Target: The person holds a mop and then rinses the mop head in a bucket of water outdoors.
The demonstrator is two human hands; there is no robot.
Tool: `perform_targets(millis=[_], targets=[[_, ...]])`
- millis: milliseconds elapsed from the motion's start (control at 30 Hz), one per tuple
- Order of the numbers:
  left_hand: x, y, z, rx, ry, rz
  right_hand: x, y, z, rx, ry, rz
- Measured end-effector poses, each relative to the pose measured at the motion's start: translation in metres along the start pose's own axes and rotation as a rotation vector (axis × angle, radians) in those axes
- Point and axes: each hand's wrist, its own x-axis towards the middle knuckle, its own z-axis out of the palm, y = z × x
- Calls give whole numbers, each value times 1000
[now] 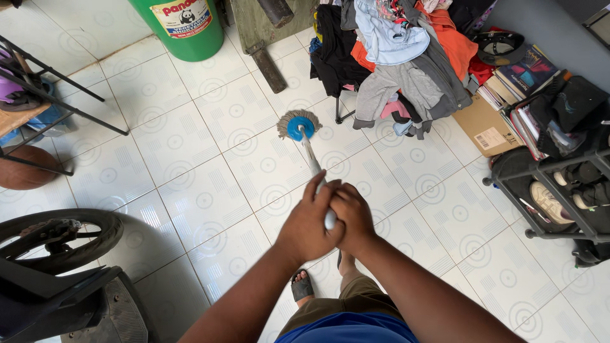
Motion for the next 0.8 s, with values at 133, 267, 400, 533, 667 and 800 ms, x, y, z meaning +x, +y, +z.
perform_targets(millis=[133, 267, 400, 533, 667, 800], targets=[[-2, 38, -2, 37, -2, -68, -2, -18, -41, 41, 50, -68], [6, 48, 1, 44, 47, -20, 9, -13, -54, 52, 3, -87], [31, 25, 15, 75, 49, -7, 21, 18, -45, 23, 38, -103], [74, -14, 34, 98, 50, 21, 40, 67, -28, -13, 33, -69], [107, -40, 54, 225, -48, -157, 53, 112, -12, -54, -102, 72], [107, -32, 66, 354, -70, -210, 46, 119, -14, -15, -132, 69]])
